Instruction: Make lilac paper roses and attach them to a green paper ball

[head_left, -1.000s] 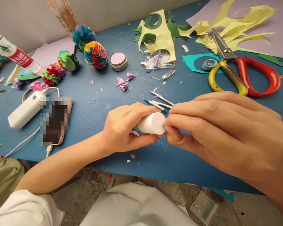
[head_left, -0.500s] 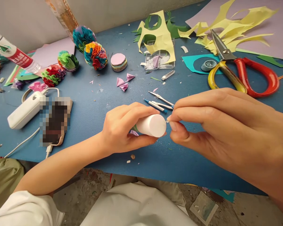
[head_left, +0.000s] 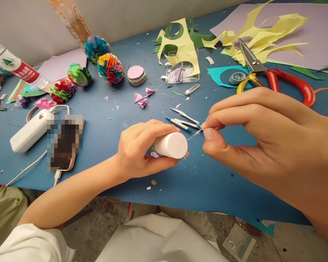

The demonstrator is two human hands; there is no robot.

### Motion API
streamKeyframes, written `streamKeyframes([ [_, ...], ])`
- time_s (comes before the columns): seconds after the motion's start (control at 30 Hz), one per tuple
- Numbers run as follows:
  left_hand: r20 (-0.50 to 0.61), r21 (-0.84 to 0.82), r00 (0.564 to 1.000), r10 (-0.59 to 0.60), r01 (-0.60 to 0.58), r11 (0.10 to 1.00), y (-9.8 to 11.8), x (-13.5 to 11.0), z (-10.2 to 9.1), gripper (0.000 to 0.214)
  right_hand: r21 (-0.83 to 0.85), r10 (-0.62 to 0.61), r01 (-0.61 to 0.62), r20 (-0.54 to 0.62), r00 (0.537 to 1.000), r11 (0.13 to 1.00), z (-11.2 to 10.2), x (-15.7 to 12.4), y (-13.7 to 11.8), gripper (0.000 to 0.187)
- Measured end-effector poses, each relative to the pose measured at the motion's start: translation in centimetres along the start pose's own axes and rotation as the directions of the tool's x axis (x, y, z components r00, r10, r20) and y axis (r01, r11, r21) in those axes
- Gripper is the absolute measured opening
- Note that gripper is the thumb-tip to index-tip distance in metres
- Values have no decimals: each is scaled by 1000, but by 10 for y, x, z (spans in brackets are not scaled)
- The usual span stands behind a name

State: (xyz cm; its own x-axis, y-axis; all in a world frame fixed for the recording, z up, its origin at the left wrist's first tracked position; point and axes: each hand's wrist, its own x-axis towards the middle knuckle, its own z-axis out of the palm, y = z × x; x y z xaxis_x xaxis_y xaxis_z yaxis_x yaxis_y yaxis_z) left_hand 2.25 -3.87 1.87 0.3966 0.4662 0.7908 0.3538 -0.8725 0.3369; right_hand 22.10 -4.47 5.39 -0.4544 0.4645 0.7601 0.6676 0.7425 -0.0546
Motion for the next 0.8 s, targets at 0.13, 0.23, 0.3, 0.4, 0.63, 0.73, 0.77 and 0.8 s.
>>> streamKeyframes([
  [0.13, -8, -1, 1000, 6, -6, 1000, 1, 0, 0, 32, 48, 35, -33, -52, 998, 998, 2, 1, 2, 14],
  [0.23, -5, 7, 1000, -2, 2, 1000, 1, 1, 0, 31, 117, 71, -66, -45, 996, 991, 2, 2, 2, 12],
  [0.3, 4, 6, 1000, -10, 10, 1000, 1, 1, -1, 30, 182, 103, -104, 15, 995, 978, 0, 3, 1, 8],
  [0.4, 9, 1, 1000, -17, 17, 1000, 1, 1, -1, 30, 250, 171, -197, 122, 978, 948, -4, 4, -3, 11],
  [0.63, 19, 5, 1000, -25, 25, 1000, 1, 0, -1, 29, 135, 118, -142, 173, 978, 980, -5, 4, -4, 9],
  [0.73, 24, 16, 999, -32, 32, 999, 1, 0, -1, 28, 129, 82, -104, 165, 983, 986, -5, 5, -2, 9],
  [0.77, 26, 20, 999, -33, 32, 999, 1, 0, -1, 28, 129, 80, -103, 173, 982, 986, -5, 5, -2, 10],
  [0.8, 27, 22, 999, -34, 33, 999, 1, 0, -1, 28, 127, 80, -104, 182, 980, 987, -5, 6, -1, 13],
])
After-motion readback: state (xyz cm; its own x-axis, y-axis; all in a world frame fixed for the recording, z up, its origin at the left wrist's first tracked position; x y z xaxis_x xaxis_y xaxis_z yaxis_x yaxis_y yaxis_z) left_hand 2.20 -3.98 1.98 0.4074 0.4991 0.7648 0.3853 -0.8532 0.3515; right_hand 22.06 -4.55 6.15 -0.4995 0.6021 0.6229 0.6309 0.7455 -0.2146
